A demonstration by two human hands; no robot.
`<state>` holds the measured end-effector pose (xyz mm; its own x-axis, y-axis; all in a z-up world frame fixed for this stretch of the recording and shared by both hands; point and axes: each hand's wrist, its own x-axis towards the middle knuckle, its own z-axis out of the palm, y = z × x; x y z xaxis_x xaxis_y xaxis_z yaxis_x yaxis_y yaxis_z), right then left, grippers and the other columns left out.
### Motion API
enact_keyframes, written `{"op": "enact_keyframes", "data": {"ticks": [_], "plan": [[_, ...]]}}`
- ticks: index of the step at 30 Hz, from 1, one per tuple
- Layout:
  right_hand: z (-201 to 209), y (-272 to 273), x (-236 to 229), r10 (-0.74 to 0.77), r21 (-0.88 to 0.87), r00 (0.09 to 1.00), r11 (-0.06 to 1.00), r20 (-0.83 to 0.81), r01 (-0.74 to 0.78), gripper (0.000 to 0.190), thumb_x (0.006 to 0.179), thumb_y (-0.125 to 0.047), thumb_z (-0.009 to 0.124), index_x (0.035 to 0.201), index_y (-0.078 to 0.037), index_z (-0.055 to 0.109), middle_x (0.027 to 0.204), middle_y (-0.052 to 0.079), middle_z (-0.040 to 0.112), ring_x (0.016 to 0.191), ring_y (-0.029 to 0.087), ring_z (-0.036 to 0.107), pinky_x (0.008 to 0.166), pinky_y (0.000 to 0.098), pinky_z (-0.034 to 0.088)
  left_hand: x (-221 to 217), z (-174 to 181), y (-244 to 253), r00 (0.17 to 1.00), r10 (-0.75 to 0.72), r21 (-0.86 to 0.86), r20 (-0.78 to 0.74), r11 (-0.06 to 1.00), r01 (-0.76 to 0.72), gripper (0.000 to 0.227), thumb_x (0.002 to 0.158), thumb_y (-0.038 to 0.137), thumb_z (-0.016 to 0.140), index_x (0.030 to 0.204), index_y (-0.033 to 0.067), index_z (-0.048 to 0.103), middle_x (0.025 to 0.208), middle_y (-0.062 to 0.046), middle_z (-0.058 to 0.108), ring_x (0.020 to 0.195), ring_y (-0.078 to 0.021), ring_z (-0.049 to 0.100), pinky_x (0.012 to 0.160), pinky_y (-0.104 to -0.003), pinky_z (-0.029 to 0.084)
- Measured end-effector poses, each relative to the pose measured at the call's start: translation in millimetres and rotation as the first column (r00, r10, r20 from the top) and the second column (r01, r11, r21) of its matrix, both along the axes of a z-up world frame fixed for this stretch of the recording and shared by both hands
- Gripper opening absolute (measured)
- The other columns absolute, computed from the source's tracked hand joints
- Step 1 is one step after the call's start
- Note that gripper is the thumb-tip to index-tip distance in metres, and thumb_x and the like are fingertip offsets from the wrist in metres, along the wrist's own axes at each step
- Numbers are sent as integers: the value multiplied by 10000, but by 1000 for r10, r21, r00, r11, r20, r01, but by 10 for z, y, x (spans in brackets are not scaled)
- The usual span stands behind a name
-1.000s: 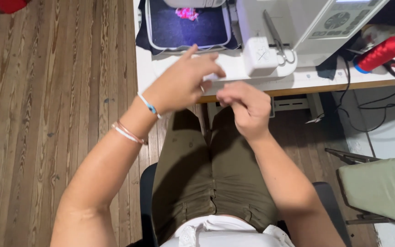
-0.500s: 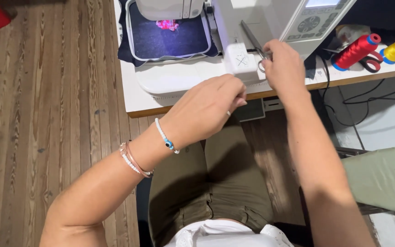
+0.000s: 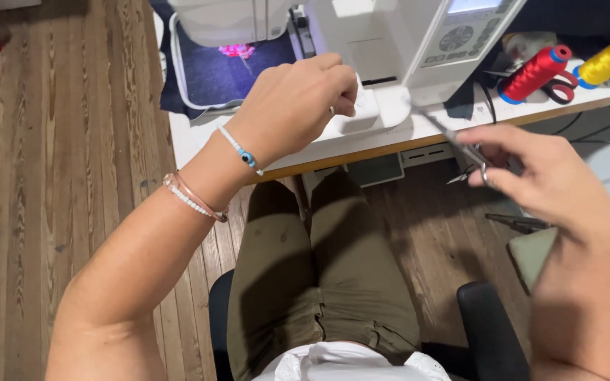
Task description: The person threads a sewing machine with green thread, then uses scissors to cut the thread and trim excess fabric from a dark blue piece of material. They adjust the fabric under the needle and continue trimming the edges while the machine is running.
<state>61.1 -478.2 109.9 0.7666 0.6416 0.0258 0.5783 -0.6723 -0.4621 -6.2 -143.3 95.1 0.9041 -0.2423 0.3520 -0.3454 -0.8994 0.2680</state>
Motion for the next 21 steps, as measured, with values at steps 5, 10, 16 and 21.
{"op": "enact_keyframes", "data": {"ticks": [5, 10, 16, 21], "plan": [[67, 25, -3, 299, 17, 935, 951, 193, -307, 625, 721, -316, 852, 1301, -153, 685, 956, 11, 684, 829, 176, 605, 844, 316, 457, 101, -18, -73, 998, -44, 29, 54, 999, 42, 106, 970, 139, 679, 884, 165, 622, 845, -6, 597, 527, -350, 565, 383, -457, 305], [188, 270, 73, 386, -246, 898, 910, 210, -334, 507, 874, -368, 642, 1371, -272, 651, 1017, -36, 722, 950, 203, 667, 796, 353, 488, 50, 20, -144, 996, -84, -38, 22, 996, 85, 80, 955, 94, 617, 928, 169, 608, 883, 29, 633, 589, -340, 604, 405, -463, 349], [69, 178, 285, 240, -352, 965, 917, 111, -187, 606, 818, -255, 733, 1404, -376, 640, 1078, -147, 807, 863, 139, 743, 801, 284, 492, -20, -191, 23, 993, 16, -142, -119, 989, -33, 123, 1016, 252, 567, 991, 148, 628, 836, -46, 738, 740, -399, 635, 508, -534, 415], [-234, 372, 632, 27, -383, 964, 920, 265, 80, 426, 881, -313, 734, 1285, -207, 650, 955, 106, 788, 946, 382, 720, 822, 451, 512, -355, -380, 139, 999, -19, -533, -47, 846, -8, 159, 997, 216, 558, 911, 145, 671, 697, 45, 634, 638, -162, 562, 628, -336, 422]]}}
